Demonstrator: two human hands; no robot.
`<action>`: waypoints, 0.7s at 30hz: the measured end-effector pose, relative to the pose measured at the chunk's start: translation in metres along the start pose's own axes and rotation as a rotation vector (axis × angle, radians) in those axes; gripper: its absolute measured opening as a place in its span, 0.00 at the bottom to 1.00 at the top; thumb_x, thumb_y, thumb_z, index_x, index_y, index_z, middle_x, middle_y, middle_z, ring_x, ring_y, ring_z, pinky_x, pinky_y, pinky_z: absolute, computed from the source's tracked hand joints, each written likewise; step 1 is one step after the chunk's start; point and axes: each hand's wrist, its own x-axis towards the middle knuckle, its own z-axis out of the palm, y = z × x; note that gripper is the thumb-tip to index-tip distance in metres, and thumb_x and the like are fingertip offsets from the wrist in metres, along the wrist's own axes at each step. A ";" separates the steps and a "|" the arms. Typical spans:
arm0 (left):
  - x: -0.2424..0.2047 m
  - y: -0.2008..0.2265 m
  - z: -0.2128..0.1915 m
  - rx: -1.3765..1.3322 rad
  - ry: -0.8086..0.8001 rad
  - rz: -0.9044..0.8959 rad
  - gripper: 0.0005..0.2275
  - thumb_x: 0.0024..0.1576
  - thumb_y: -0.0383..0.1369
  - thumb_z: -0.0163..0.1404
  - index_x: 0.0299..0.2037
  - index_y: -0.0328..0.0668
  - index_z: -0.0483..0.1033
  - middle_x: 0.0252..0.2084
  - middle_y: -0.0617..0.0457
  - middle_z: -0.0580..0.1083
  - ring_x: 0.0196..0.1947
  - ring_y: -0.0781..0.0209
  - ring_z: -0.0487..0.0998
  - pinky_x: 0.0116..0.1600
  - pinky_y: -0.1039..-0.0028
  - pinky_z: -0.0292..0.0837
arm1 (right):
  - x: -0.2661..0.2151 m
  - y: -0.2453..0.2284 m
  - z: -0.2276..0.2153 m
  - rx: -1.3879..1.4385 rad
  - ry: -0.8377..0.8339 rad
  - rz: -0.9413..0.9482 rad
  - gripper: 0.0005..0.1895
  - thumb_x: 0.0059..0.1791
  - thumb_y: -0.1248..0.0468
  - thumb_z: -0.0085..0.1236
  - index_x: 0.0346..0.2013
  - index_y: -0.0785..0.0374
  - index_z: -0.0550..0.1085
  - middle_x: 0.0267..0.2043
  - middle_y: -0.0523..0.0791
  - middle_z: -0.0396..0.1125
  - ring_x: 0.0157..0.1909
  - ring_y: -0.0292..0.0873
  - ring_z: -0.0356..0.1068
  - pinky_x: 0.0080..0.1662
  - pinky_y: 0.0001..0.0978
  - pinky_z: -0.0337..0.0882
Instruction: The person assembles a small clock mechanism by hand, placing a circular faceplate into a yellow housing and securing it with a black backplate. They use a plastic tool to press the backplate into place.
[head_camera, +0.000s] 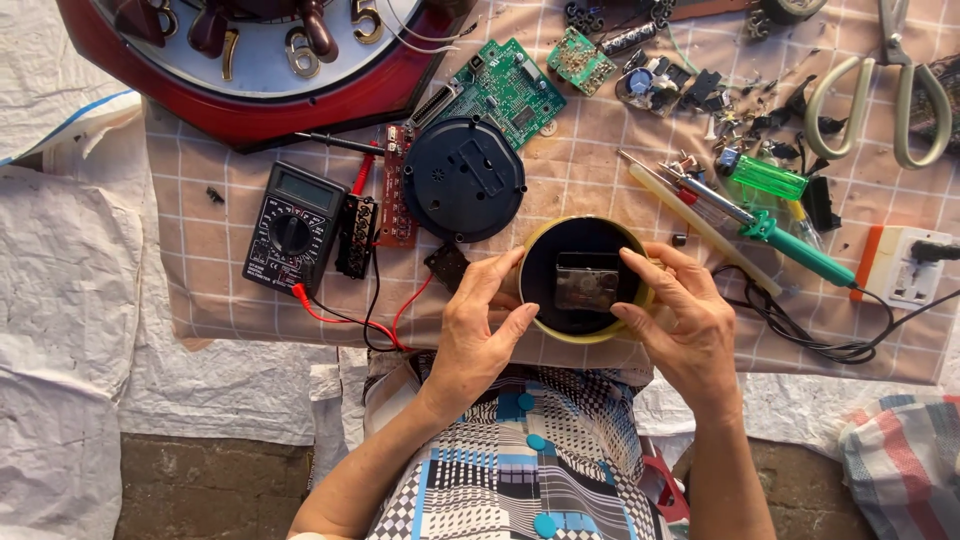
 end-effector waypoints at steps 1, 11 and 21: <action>0.001 -0.002 0.002 -0.003 0.017 0.003 0.20 0.49 0.28 0.49 0.53 0.38 0.63 0.46 0.43 0.65 0.33 0.59 0.74 0.38 0.73 0.73 | 0.000 0.001 0.001 0.007 0.014 -0.003 0.22 0.38 0.59 0.58 0.47 0.50 0.70 0.47 0.47 0.62 0.42 0.49 0.65 0.44 0.36 0.64; 0.024 -0.009 0.010 0.087 0.057 0.080 0.20 0.49 0.25 0.49 0.53 0.40 0.64 0.43 0.46 0.67 0.25 0.64 0.72 0.29 0.79 0.74 | 0.010 0.005 0.001 -0.055 0.051 -0.067 0.21 0.41 0.59 0.55 0.49 0.51 0.69 0.47 0.51 0.61 0.42 0.52 0.64 0.42 0.38 0.66; 0.026 -0.007 0.012 0.274 0.077 0.213 0.21 0.47 0.25 0.50 0.53 0.44 0.64 0.46 0.46 0.64 0.31 0.57 0.74 0.30 0.76 0.76 | 0.013 0.003 0.001 -0.124 0.033 -0.068 0.19 0.41 0.59 0.54 0.47 0.52 0.69 0.46 0.50 0.60 0.40 0.53 0.63 0.42 0.41 0.65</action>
